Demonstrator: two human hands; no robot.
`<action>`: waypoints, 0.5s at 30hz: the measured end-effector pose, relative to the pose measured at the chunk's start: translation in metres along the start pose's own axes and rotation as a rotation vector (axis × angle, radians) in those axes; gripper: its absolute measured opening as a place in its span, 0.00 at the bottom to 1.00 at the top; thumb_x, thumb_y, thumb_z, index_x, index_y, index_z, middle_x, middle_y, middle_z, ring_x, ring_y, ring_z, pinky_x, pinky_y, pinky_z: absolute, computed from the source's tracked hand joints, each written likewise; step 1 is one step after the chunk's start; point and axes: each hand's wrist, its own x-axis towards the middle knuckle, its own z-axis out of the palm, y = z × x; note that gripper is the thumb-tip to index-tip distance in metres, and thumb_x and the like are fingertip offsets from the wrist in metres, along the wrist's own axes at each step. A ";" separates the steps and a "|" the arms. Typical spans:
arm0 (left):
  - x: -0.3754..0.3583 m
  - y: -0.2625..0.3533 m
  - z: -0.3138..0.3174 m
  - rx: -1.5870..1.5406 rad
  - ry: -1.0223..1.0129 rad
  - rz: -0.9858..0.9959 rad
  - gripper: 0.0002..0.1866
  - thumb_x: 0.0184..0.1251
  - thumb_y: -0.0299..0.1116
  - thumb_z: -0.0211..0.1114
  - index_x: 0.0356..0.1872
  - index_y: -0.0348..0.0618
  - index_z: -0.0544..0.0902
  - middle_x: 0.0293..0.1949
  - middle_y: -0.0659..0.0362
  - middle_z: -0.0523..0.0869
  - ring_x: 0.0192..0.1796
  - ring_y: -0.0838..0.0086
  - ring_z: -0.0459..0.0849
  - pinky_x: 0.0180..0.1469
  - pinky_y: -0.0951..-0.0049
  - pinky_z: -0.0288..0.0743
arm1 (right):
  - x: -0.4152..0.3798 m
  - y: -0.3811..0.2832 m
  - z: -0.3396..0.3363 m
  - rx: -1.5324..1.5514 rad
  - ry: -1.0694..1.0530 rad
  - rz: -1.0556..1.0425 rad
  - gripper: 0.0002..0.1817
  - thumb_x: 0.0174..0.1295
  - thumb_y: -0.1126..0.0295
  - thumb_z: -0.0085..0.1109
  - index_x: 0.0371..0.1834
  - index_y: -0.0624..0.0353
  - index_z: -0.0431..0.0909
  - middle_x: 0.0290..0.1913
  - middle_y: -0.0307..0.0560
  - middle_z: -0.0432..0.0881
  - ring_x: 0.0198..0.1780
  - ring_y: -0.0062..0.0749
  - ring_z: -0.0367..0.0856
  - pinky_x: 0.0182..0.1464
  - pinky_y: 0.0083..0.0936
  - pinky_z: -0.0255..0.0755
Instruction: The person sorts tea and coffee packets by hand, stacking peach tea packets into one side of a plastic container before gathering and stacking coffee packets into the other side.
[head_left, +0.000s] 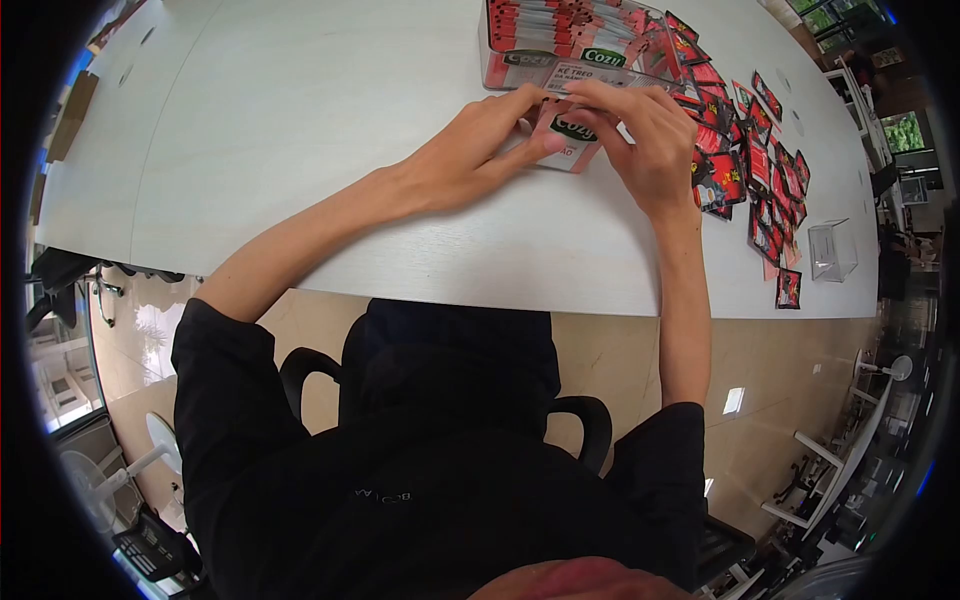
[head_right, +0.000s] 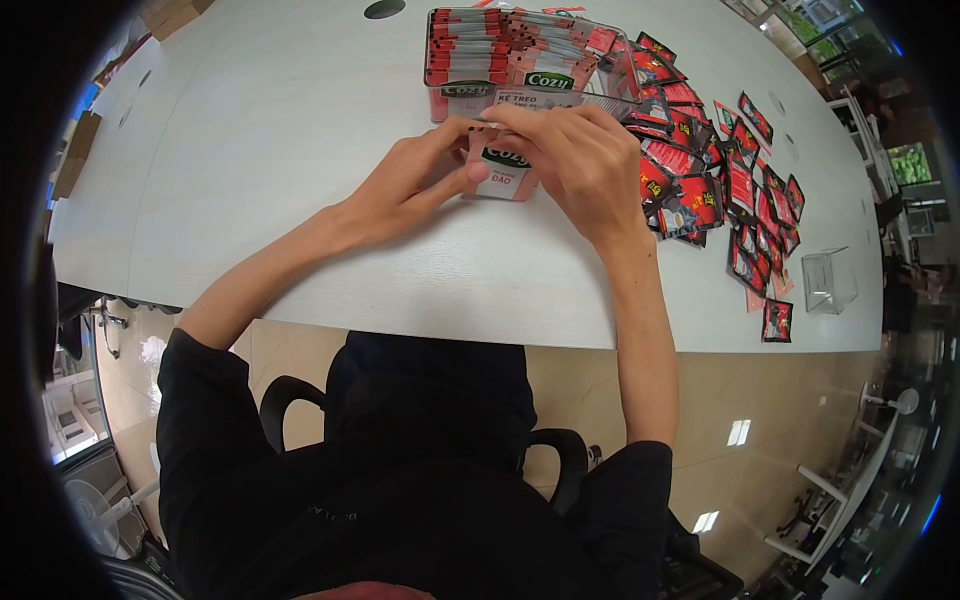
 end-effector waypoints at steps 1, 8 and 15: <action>0.000 -0.001 -0.001 0.098 0.018 0.051 0.14 0.74 0.31 0.61 0.55 0.36 0.73 0.40 0.46 0.85 0.40 0.60 0.84 0.47 0.64 0.76 | -0.001 -0.001 0.001 0.049 0.014 0.026 0.20 0.50 0.68 0.75 0.48 0.50 0.84 0.32 0.30 0.88 0.32 0.24 0.85 0.36 0.21 0.74; 0.002 -0.005 -0.008 0.290 0.282 0.107 0.11 0.68 0.27 0.66 0.48 0.34 0.79 0.38 0.50 0.88 0.42 0.62 0.87 0.46 0.65 0.78 | 0.008 0.003 -0.012 0.176 -0.057 0.227 0.20 0.50 0.71 0.77 0.48 0.55 0.83 0.37 0.38 0.87 0.25 0.25 0.79 0.33 0.22 0.74; 0.004 -0.008 -0.007 0.255 0.343 0.221 0.13 0.63 0.21 0.68 0.49 0.40 0.82 0.42 0.54 0.89 0.42 0.63 0.85 0.49 0.67 0.79 | -0.004 0.006 -0.010 0.326 -0.108 0.312 0.11 0.51 0.78 0.74 0.37 0.59 0.85 0.33 0.39 0.86 0.27 0.23 0.81 0.27 0.19 0.72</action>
